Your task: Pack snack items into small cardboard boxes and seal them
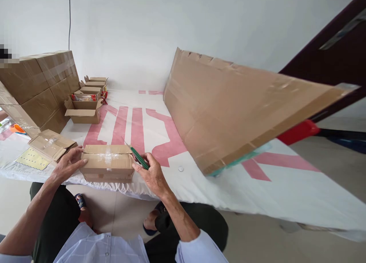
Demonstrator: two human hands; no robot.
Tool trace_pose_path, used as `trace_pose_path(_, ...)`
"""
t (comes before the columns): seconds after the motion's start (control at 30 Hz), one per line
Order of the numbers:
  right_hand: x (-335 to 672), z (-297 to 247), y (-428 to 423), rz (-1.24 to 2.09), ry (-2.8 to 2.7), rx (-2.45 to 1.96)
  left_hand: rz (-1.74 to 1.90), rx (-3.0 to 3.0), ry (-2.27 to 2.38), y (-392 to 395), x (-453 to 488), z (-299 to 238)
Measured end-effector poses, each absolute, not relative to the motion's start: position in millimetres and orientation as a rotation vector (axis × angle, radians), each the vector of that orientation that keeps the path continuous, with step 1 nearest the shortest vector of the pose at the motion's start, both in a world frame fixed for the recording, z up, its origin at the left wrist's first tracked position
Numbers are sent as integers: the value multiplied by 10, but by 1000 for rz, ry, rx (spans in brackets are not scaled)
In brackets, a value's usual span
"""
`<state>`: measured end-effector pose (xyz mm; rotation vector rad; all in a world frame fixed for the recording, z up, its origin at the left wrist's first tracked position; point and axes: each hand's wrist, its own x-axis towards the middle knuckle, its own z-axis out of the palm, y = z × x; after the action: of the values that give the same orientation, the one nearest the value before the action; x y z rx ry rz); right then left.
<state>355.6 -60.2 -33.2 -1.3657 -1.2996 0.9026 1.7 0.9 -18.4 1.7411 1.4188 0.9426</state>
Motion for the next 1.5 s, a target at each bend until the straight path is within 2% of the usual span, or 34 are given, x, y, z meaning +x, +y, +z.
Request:
trace_pose_path(0.37, 3636, -205, -574, 893, -1472, -1339, 948, 1543, 1146, 58, 81, -63)
trace_pose_path(0.87, 3484, 454, -199, 894, -1956, -1271, 844, 1634, 1203, 127, -11, -83)
trace_pose_path(1.23, 3307, 577, -28, 840, -2083, -1262, 945, 1506, 1027, 148, 71, -61)
trace_pose_path(1.5, 3287, 649, 5, 826, -2149, -1315, 931, 1546, 1112, 180, 82, -41)
